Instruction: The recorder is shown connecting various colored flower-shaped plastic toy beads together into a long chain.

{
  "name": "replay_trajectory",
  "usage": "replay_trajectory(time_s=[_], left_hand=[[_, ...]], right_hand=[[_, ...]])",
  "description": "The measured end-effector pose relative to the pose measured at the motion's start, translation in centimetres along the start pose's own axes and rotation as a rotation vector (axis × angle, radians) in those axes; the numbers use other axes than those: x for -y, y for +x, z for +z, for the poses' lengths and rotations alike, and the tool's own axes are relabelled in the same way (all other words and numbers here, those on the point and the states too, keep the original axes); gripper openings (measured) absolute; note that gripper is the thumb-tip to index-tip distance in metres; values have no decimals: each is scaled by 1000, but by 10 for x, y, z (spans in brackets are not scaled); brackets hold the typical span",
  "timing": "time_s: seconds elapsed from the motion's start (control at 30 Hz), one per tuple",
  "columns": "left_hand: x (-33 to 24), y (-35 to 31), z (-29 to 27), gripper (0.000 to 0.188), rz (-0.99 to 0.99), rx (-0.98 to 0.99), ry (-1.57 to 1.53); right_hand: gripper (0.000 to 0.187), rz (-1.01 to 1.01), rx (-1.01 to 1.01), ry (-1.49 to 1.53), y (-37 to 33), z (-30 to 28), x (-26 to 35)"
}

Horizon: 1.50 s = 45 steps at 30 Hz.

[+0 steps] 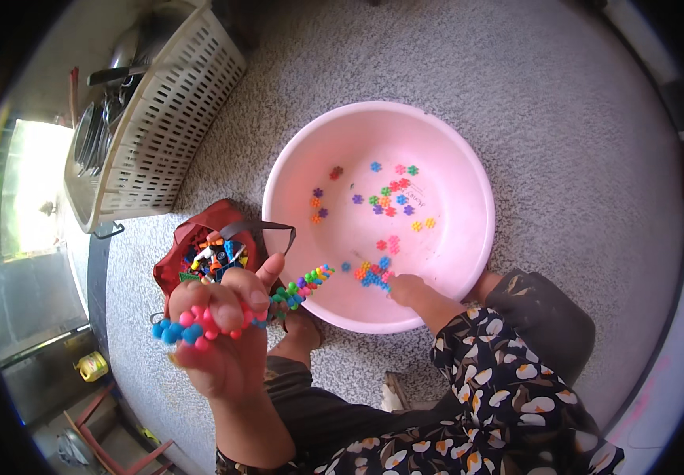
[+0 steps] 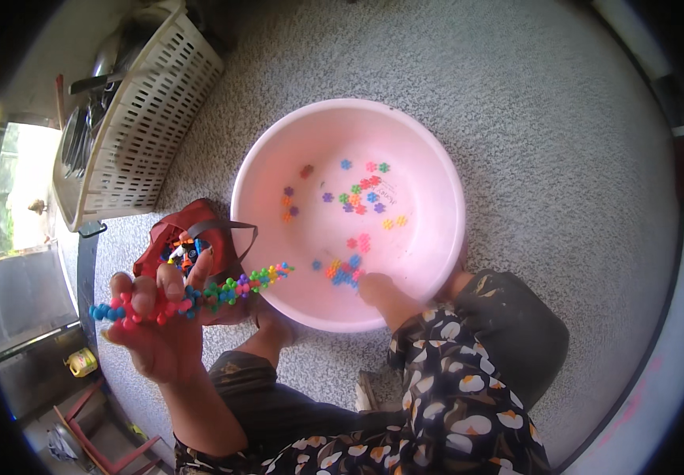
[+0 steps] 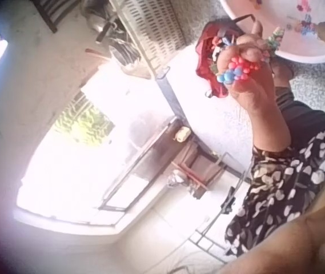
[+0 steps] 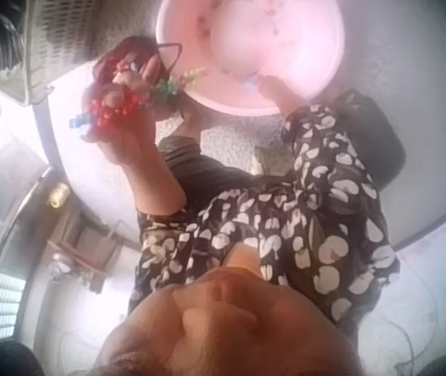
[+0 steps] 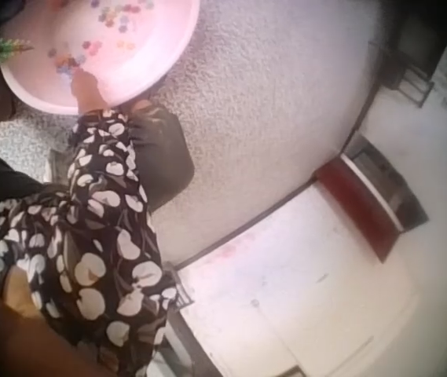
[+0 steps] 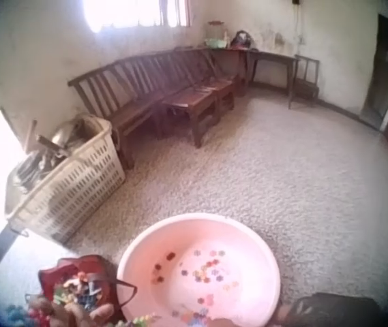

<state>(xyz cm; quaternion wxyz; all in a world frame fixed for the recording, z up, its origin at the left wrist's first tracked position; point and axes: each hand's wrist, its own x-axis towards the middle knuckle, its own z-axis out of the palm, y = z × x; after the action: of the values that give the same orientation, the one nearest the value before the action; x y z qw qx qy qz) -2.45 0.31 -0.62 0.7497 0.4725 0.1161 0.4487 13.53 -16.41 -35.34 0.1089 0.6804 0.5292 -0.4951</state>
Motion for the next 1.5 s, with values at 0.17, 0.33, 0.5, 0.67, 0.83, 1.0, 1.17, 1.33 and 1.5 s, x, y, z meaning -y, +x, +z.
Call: replay_trajectory(time_s=[0.17, 0.33, 0.5, 0.67, 0.83, 1.0, 1.17, 1.33, 1.5], left_hand=[[-6, 2, 9, 45, 34, -64, -35], [-9, 2, 17, 32, -71, -37, 53], [-17, 1, 21, 27, -108, 65, 74], [-16, -2, 28, 28, -99, 67, 42], [-11, -2, 29, 29, -141, 50, 55], [1, -1, 22, 35, -145, 118, 6], [9, 0, 19, 40, -238, 153, -107], [18, 2, 27, 35, -273, 174, -78], [22, 7, 39, 35, -317, 227, -46]], right_hand=[[27, 6, -68, 376, -9, -31, 12], [21, 41, 157, 1502, -57, -119, 31], [16, -293, 112, 1706, -131, -194, 83], [24, -341, -24, 1693, -195, -241, 118], [22, -348, -171, 1756, -243, -259, 133], [21, -526, -160, 1667, -250, -269, 145], [17, -601, -263, 1490, -255, -282, 140], [16, -635, -450, 1398, -271, -280, 135], [18, -619, -693, 1128, -289, -268, 133]])
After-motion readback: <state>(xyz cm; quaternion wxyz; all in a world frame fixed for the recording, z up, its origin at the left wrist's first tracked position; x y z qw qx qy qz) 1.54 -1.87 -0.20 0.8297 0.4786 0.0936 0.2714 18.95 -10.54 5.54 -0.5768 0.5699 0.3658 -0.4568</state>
